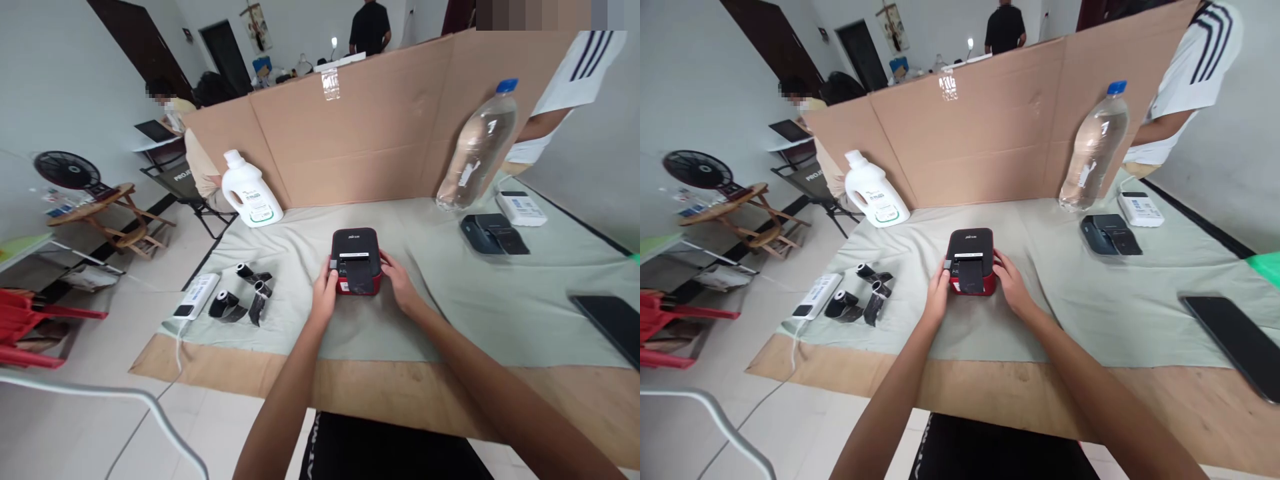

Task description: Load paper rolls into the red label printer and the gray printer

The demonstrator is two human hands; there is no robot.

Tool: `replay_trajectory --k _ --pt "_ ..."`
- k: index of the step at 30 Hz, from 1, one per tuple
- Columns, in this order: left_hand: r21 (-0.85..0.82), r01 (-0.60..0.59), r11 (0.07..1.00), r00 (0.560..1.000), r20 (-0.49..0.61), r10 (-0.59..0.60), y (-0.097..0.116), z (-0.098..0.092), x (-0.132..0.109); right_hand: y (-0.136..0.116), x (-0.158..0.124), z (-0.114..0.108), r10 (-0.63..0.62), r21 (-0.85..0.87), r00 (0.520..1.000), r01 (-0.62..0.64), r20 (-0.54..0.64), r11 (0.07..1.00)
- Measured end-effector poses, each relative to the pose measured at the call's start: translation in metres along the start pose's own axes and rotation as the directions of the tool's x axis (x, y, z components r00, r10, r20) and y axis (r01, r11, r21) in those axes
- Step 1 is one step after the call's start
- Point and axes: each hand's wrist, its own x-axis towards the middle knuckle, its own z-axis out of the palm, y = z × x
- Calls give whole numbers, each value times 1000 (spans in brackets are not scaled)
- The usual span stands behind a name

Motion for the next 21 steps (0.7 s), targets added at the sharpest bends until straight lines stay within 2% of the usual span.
replay_trajectory --k 3,6,9,11,14,17,21 --pt "-127 87 988 994 71 -79 3 1 2 -3 -15 -5 -27 -159 986 54 162 986" --pt "-165 103 981 994 48 -97 16 -8 9 -9 -15 2 -135 -306 978 179 159 935" --pt "-137 69 988 997 -22 -73 32 -37 31 -20 5 30 -273 -329 951 306 143 893" --pt "-127 63 990 992 -104 -77 39 -68 57 -31 29 62 -318 -348 937 348 144 871" --pt "-168 100 981 956 -258 -142 36 -122 107 -46 77 126 -360 -378 923 384 136 842" --pt "-192 167 967 903 -364 -228 18 -174 152 -48 124 197 -358 -388 918 397 171 832" --pt "-126 295 947 827 -462 -320 -10 -229 185 -30 161 270 -288 -350 924 365 253 863"
